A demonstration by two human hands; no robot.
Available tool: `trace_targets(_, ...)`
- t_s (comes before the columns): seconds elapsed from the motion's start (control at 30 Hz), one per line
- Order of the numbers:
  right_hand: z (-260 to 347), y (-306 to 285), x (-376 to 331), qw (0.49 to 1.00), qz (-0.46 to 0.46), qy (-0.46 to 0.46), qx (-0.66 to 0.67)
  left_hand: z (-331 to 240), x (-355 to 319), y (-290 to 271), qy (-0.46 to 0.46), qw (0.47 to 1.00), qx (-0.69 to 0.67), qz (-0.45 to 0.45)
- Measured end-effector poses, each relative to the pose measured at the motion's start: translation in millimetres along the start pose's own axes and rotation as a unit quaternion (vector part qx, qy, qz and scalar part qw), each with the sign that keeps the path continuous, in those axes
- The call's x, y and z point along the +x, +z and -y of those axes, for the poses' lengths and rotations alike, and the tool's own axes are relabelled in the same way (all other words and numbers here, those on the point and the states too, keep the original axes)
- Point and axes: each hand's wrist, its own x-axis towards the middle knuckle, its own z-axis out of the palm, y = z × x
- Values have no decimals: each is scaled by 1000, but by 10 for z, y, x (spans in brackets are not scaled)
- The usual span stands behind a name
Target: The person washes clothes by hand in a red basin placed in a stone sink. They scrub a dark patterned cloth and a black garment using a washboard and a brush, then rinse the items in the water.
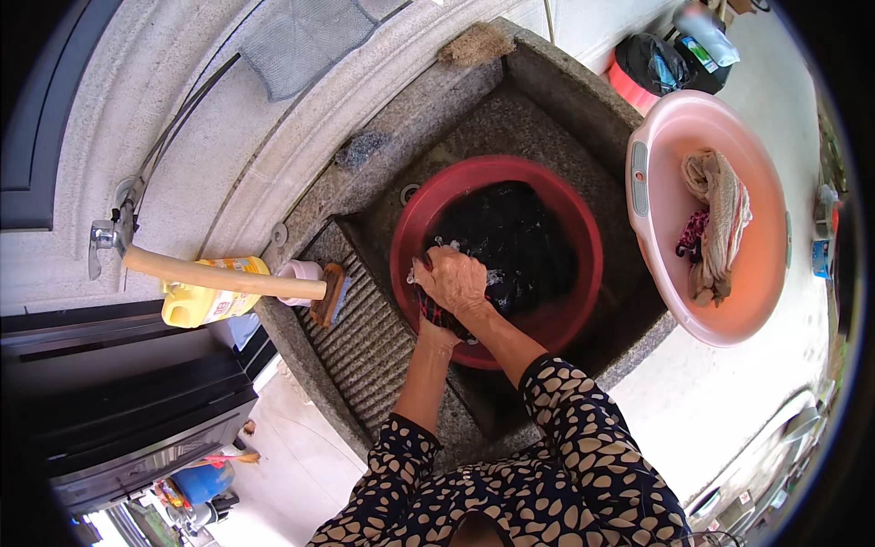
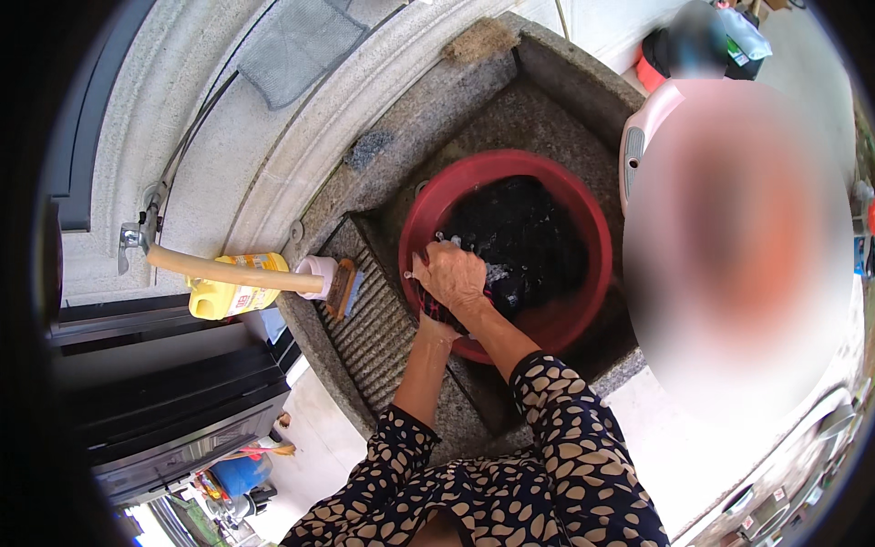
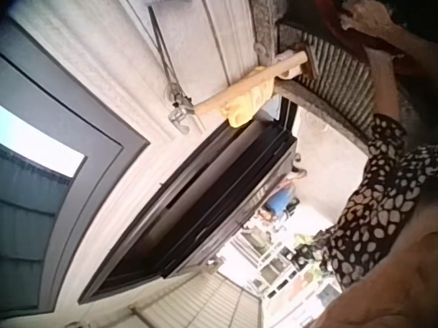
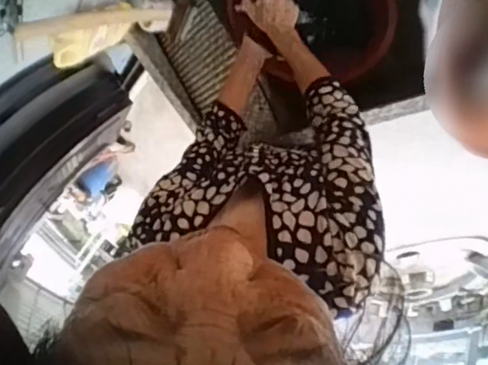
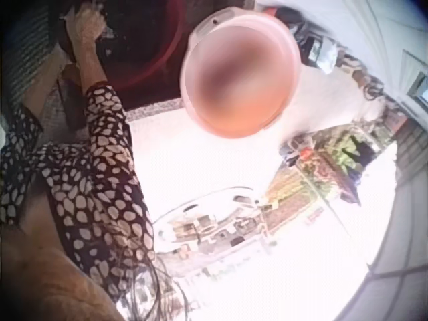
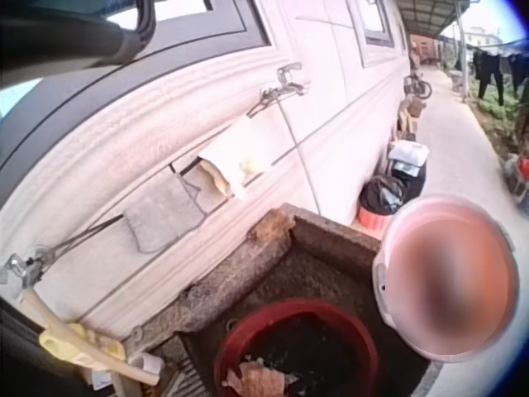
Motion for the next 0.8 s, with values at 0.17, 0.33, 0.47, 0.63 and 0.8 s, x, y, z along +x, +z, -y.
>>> trace_targets(0.17, 354, -279, -314, 995, -10, -95, 42, -82, -63, -185, 53, 977, 9, 209)
trace_targets(0.33, 330, -254, -397, 988, 1, -134, 74, -7, -175, -241, 56, 987, 9, 150)
trace_targets(0.47, -337, -161, 153, 998, 10, 55, 5, -67, -318, 316, 42, 993, 46, -98)
trace_targets(0.63, -1298, -371, 382, 926, -126, 303, 189, -388, -354, 416, 124, 949, 234, -173)
trace_targets(0.8, -1436, 31, 231, 967, 33, 226, -111, -151, 286, 278, 382, 527, 739, -174)
